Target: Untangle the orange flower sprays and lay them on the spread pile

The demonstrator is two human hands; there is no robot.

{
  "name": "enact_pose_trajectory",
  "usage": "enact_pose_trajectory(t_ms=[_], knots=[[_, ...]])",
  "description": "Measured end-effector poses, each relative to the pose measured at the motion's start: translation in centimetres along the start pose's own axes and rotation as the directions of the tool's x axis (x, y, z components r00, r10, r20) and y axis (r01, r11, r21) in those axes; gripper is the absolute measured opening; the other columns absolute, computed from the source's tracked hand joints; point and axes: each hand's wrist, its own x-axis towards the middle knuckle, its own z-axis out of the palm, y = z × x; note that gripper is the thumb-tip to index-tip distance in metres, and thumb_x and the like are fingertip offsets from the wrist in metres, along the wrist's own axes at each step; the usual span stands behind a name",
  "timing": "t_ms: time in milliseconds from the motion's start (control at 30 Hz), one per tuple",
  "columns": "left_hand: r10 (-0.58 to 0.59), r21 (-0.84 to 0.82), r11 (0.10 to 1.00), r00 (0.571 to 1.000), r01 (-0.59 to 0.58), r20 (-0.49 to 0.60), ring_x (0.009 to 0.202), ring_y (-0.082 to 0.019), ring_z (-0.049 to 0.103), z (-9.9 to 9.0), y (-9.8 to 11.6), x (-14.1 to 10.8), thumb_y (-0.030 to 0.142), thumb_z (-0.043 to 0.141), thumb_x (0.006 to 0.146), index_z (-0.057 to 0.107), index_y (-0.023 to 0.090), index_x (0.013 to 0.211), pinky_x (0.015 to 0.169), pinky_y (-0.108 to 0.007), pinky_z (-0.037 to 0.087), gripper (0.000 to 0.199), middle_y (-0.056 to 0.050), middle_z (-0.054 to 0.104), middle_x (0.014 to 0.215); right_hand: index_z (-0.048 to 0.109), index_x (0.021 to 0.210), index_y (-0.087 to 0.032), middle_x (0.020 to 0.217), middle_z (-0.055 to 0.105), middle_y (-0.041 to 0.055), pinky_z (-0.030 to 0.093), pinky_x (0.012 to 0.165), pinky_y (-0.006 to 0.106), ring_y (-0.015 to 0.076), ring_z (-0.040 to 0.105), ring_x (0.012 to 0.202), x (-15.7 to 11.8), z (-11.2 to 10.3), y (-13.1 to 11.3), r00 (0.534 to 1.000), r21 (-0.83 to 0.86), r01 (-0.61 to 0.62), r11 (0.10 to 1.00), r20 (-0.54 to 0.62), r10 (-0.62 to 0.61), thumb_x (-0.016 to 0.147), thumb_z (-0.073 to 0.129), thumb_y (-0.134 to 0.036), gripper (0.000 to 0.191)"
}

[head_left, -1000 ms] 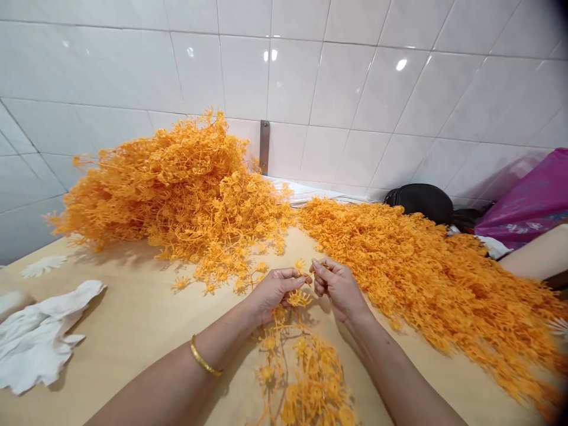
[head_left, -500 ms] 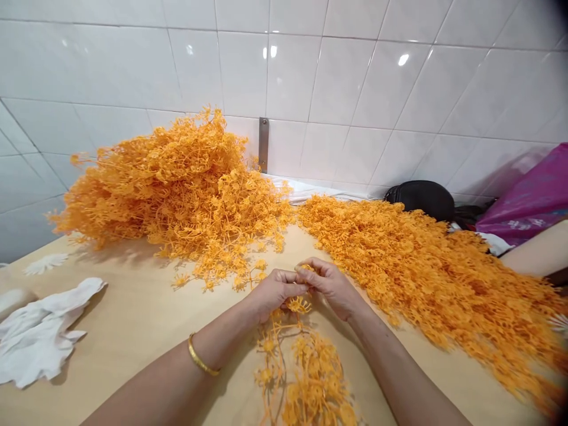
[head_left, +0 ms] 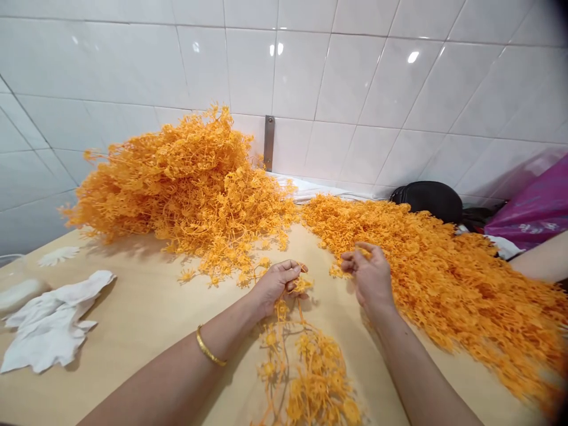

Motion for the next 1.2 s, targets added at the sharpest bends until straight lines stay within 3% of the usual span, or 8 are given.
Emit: enact_pose_trajectory(t_ms=[167, 300, 433, 600, 767, 867, 1000, 1200], knots=[[-0.009, -0.170, 0.986, 0.999, 0.001, -0.042, 0.042, -0.006, 0.044, -0.5, 0.0, 0.5, 0.015, 0.060, 0.066, 0.054, 0.014, 0.073, 0.061, -0.029, 0.048, 0.009, 0.004, 0.046, 0.046, 0.054, 0.088, -0.018, 0.052, 0.044, -0.0051, 0.034, 0.049, 0.022, 0.0085, 0.041, 0.048, -2.6, 1.4, 0.3, 0.895, -0.182, 0.118, 0.976, 0.446, -0.025, 0.074, 0.052, -0.037, 0.024], [0.000, -0.181, 0.984, 0.998, -0.010, -0.059, 0.045, -0.007, 0.048, -0.4, -0.2, 0.6, 0.013, 0.059, 0.066, 0.052, 0.014, 0.071, 0.061, -0.029, 0.048, 0.008, 0.003, 0.050, 0.050, 0.055, 0.083, -0.018, 0.058, 0.047, -0.0032, 0.033, 0.048, 0.022, 0.0097, 0.041, 0.051, -3.8, 2.0, 0.7, 0.802, -0.324, 0.209, 0.923, 0.597, 0.028, 0.068, 0.059, -0.040, 0.026], [0.021, -0.240, 0.970, 0.996, -0.040, -0.084, 0.052, -0.011, 0.054, -0.1, 0.0, 0.4, 0.021, 0.058, 0.069, 0.052, 0.017, 0.080, 0.058, -0.027, 0.046, 0.013, 0.001, 0.056, 0.057, 0.050, 0.066, -0.018, 0.058, 0.047, -0.0031, 0.033, 0.050, 0.022, 0.0099, 0.042, 0.053, -3.9, 2.1, 1.0, 0.825, -0.312, 0.213, 0.926, 0.565, 0.000, 0.068, 0.059, -0.036, 0.021], [-0.127, -0.294, 0.946, 0.991, 0.135, 0.046, 0.059, -0.015, 0.058, 0.0, 0.6, 0.1, 0.039, 0.056, 0.070, 0.054, 0.013, 0.083, 0.063, -0.033, 0.046, 0.029, -0.005, 0.061, 0.072, 0.045, 0.067, -0.019, 0.052, 0.044, -0.0055, 0.033, 0.049, 0.021, 0.0086, 0.040, 0.048, -3.3, 1.7, 1.1, 0.912, -0.232, 0.160, 0.959, 0.408, -0.054, 0.070, 0.057, -0.035, 0.021], [-0.089, -0.150, 0.983, 0.989, 0.106, 0.117, 0.058, -0.014, 0.057, 0.0, 0.2, 0.1, 0.021, 0.061, 0.067, 0.056, 0.010, 0.078, 0.062, -0.031, 0.045, 0.017, -0.007, 0.061, 0.068, 0.050, 0.076, -0.019, 0.053, 0.047, -0.0051, 0.033, 0.047, 0.021, 0.0089, 0.044, 0.048, -3.3, 1.6, 1.2, 0.875, -0.154, 0.082, 0.985, 0.485, 0.002, 0.069, 0.060, -0.034, 0.019], [-0.033, -0.160, 0.986, 0.998, 0.042, 0.059, 0.049, -0.009, 0.051, -0.1, -0.1, 0.3, 0.014, 0.061, 0.065, 0.055, 0.010, 0.073, 0.055, -0.026, 0.044, 0.011, -0.004, 0.058, 0.062, 0.052, 0.073, -0.018, 0.050, 0.048, -0.0052, 0.033, 0.047, 0.020, 0.0078, 0.042, 0.046, -3.3, 1.7, 1.2, 0.846, -0.105, -0.028, 0.994, 0.528, 0.079, 0.065, 0.063, -0.035, 0.021], [-0.012, -0.167, 0.986, 1.000, 0.015, 0.017, 0.038, -0.003, 0.036, -0.2, -0.1, 0.5, 0.013, 0.060, 0.064, 0.054, 0.011, 0.072, 0.044, -0.019, 0.034, 0.010, 0.002, 0.051, 0.054, 0.052, 0.065, -0.017, 0.047, 0.047, -0.0059, 0.033, 0.044, 0.019, 0.0057, 0.041, 0.042, -2.7, 1.5, 1.3, 0.871, 0.032, -0.242, 0.970, 0.447, 0.202, 0.059, 0.067, -0.036, 0.025], [-0.027, -0.134, 0.990, 0.999, 0.033, 0.047, 0.033, -0.001, 0.020, 0.1, 0.3, 0.2, 0.019, 0.060, 0.066, 0.045, 0.014, 0.062, 0.036, -0.016, 0.020, 0.017, 0.008, 0.036, 0.041, 0.049, 0.059, -0.016, 0.048, 0.045, -0.0072, 0.032, 0.040, 0.017, 0.0042, 0.042, 0.040, -2.5, 1.5, 1.3, 0.906, 0.116, -0.296, 0.948, 0.348, 0.240, 0.053, 0.072, -0.035, 0.030]])
